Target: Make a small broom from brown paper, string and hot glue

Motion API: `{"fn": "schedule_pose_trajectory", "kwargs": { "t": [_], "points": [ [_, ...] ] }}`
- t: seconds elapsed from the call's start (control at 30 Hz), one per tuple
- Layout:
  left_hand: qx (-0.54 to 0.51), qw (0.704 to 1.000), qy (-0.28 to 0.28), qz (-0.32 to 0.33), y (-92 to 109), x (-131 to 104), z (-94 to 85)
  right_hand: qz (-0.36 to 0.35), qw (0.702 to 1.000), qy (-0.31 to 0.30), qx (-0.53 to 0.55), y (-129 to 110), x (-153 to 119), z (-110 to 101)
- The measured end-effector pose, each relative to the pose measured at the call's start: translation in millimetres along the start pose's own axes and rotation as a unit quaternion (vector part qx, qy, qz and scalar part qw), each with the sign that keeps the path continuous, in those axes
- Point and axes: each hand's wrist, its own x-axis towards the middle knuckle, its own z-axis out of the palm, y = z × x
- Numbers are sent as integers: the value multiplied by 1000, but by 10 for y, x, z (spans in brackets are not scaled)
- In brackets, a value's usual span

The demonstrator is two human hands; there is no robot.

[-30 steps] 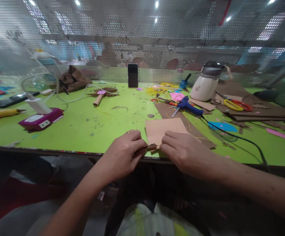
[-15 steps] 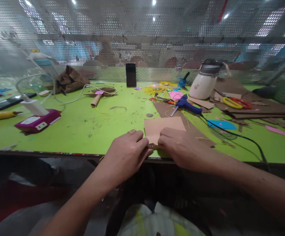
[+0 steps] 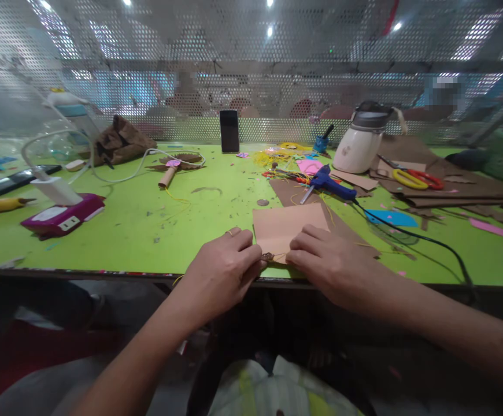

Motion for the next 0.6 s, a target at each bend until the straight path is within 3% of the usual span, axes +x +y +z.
{"fn": "schedule_pose_trajectory", "kwargs": {
  "t": [0.2, 0.4, 0.6],
  "points": [
    [-5, 1000, 7, 11, -10, 5, 18, 3, 998, 29, 61, 115, -1, 53],
    [-7, 1000, 4, 12, -41, 19, 23, 22, 997, -45, 54, 191, 105, 15],
    [-45, 998, -35, -7, -83, 67, -32, 40, 988, -78, 130, 241, 157, -79]
  ]
}}
